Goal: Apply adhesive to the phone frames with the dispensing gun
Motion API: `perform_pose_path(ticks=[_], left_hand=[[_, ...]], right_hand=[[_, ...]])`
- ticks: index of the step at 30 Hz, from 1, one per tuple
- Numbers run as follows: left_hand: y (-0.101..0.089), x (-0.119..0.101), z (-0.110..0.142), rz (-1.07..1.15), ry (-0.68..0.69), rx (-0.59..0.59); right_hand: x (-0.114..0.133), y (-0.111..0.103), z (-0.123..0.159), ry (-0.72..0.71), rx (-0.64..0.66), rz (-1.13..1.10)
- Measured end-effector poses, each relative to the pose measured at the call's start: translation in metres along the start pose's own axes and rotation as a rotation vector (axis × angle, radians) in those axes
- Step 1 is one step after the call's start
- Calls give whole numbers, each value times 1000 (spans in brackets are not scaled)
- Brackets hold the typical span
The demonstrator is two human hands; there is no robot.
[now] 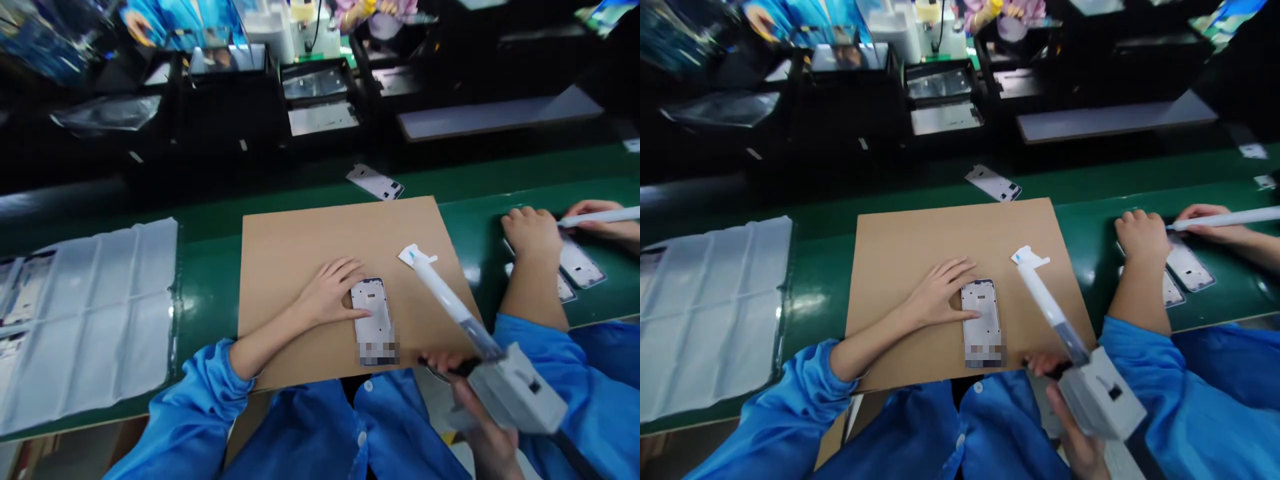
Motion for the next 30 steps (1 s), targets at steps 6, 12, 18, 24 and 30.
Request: perform_pose_path(ticks=[6,12,18,24,30], left_hand=[[-1,-3,-2,2,-24,39],[-1,-5,-2,-13,-14,24],[-2,-6,-1,-19,-6,19],[-2,-5,-1,-47,11,8],[-2,-5,-1,-36,-5,26]], right_hand=[[-15,14,-14,79,97,264],[-14,12,-12,61,121,300],[-22,22,-17,75,107,283],[-19,18,-16,75,99,270],[-17,17,-15,70,98,314]])
Point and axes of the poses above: each hand's wrist, its own z-axis away from the middle knuckle, its own y-axis out of the palm, x = y × z, the point moved 3 cm from there along -z, towards the middle knuckle, and after that the axes turned 2 degrees about -x, right-handed, at the moved point
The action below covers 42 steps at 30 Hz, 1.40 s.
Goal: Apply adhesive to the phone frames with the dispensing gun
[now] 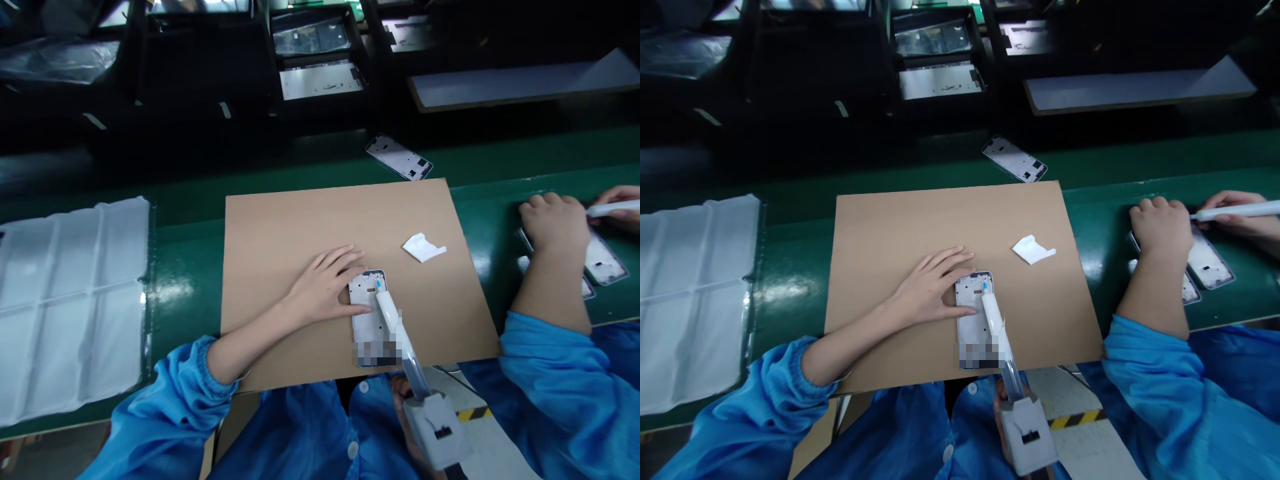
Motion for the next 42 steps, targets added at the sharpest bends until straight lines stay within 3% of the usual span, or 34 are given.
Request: perform_pose_path(ticks=[25,42], left_hand=[[2,1,0,-8,22,-20],[0,1,0,7,15,-28]], right_hand=[[6,-18,7,22,24,-17],[5,-13,5,13,17,-41]])
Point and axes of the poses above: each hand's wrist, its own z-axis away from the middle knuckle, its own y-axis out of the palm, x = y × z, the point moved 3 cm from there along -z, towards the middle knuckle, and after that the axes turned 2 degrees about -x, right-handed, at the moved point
